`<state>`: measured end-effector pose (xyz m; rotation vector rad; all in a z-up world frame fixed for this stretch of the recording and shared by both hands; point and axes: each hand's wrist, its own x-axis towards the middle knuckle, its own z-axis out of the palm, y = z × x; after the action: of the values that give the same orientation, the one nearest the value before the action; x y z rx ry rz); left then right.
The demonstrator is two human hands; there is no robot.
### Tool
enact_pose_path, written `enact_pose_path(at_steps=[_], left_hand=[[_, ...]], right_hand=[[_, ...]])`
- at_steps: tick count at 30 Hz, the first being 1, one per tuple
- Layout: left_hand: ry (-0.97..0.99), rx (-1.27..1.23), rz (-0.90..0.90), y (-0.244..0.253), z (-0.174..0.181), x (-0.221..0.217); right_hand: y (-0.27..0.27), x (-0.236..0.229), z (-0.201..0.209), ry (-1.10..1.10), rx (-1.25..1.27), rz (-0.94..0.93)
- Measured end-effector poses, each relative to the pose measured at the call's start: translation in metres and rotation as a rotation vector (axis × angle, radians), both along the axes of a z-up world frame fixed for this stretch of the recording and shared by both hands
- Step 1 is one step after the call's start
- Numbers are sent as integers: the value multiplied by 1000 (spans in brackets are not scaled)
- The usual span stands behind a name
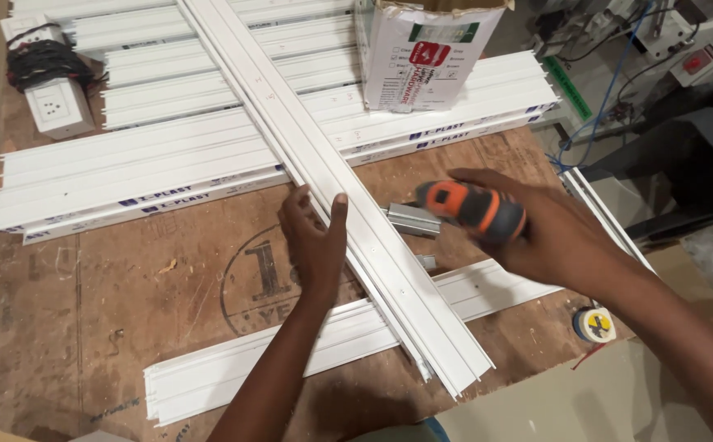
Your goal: The person is assembling white plastic or aluminum profiles on a wooden workbench, using a tape measure, pencil, screws, and a power drill.
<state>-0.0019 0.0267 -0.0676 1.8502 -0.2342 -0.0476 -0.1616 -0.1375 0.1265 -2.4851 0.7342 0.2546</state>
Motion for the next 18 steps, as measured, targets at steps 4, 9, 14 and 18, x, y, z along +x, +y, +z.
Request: enact_pose_path(at_steps=[4,9,14,18], left_hand=[[260,265,-3,-3,-18,6],[507,151,-32,-17,-34,11],[605,83,15,-25,-39,11],[585,64,23,-25,-56,14]], right_hand=[[-44,-54,-82,-177,289,55],[-58,-105,-178,-222,153,-26],[-55,-120,-208,-221,173,-212],[-41,-116,-191,-206,-92,-106]])
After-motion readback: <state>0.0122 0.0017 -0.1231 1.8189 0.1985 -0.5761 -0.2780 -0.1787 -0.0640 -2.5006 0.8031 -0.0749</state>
